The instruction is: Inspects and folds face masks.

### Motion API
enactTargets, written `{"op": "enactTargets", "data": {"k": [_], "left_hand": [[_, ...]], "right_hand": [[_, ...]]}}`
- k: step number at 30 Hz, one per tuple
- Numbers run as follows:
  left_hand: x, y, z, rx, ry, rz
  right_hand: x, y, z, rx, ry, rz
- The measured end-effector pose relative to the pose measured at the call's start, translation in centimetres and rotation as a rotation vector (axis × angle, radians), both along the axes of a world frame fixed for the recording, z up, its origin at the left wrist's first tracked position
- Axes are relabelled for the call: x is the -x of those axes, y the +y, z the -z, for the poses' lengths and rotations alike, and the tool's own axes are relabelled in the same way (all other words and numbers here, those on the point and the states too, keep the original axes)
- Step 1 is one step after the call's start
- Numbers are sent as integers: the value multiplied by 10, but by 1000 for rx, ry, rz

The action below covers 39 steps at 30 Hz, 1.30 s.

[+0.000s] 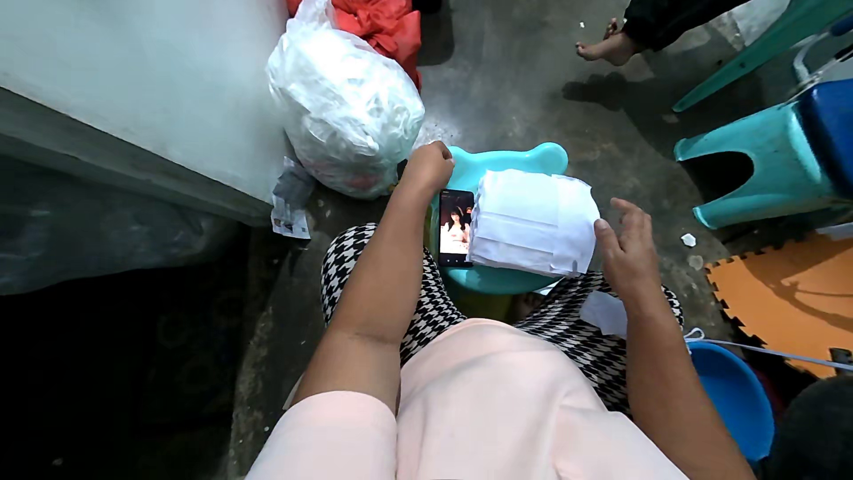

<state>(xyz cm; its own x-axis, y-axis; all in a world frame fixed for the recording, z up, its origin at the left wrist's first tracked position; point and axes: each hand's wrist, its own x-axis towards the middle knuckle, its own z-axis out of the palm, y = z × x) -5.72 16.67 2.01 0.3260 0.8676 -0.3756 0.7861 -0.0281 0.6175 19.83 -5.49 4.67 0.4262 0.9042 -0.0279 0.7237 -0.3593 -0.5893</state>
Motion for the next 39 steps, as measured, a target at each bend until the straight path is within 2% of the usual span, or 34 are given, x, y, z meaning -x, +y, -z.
{"op": "enactTargets", "data": {"k": [7, 18, 26, 39], "left_hand": [[-8, -3, -5, -71, -146, -19], [-10, -1, -9, -142, -207, -18], [-14, 0, -11, -155, -204, -2], [-16, 1, -9, -164, -216, 17]], "right_hand": [[13, 31, 8, -56, -212, -183], [18, 61, 33, -77, -396, -242], [18, 60, 47, -52, -394, -255], [21, 58, 37, -53, -357, -256]]}}
